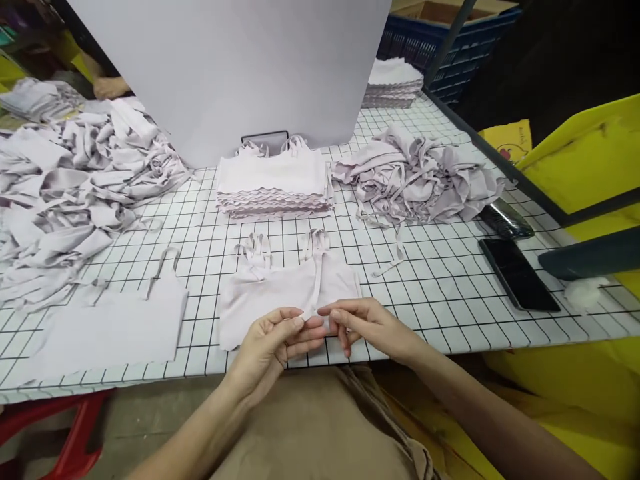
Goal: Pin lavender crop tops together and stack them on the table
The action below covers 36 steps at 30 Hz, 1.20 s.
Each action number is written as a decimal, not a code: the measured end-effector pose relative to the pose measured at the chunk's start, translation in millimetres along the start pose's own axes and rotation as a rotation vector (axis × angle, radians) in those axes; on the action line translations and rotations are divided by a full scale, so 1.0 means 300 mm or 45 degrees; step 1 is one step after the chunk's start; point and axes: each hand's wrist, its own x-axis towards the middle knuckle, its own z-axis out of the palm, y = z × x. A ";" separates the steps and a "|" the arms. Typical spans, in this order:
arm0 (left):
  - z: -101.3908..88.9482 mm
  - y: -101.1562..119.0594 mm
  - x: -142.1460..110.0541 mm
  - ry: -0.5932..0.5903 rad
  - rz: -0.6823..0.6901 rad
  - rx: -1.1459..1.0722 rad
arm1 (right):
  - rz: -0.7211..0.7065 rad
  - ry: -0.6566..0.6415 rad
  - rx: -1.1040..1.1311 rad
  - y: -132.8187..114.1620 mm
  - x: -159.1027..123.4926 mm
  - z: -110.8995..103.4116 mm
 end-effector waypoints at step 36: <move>-0.038 0.037 0.323 0.231 1.017 1.830 | -0.812 0.402 -0.865 -0.029 0.229 -0.121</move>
